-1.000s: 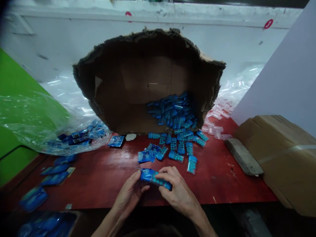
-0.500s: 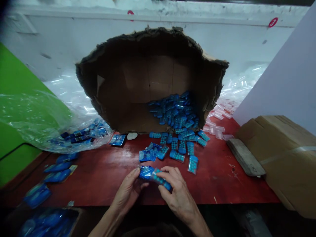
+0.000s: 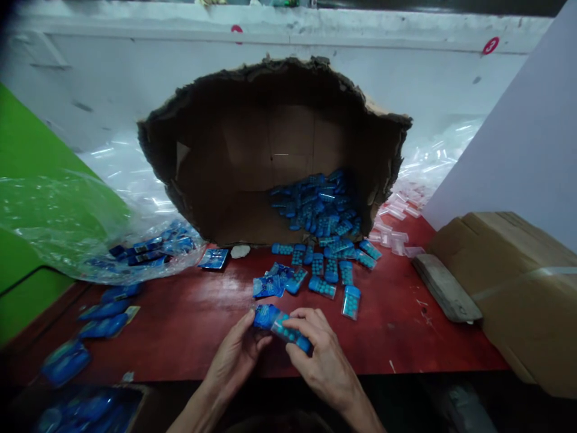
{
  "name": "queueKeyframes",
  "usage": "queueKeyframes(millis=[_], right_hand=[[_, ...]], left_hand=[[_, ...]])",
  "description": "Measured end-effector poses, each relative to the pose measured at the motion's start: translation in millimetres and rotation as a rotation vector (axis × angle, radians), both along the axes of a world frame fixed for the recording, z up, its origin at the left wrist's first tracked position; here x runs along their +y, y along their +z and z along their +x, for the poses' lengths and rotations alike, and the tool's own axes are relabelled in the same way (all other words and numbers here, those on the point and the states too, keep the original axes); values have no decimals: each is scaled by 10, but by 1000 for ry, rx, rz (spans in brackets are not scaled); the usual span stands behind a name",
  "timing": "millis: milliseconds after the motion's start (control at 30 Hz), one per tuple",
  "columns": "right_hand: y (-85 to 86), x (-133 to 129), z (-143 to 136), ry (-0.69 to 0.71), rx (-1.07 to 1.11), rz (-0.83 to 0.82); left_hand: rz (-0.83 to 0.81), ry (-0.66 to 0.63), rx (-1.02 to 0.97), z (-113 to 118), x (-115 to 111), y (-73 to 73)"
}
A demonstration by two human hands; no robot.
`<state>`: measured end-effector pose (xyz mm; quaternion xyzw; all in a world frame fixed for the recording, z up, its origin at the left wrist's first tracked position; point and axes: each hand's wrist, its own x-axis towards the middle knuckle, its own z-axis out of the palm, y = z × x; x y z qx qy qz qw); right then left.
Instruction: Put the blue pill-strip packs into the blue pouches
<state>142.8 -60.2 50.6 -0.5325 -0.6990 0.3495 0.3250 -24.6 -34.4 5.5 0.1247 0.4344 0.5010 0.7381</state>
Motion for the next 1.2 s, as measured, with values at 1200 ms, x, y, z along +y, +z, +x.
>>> queueKeyframes(millis=[1200], right_hand=[[76,196,-5,92,-12,-9]], left_hand=[[87,-52,76,-34,175,146]])
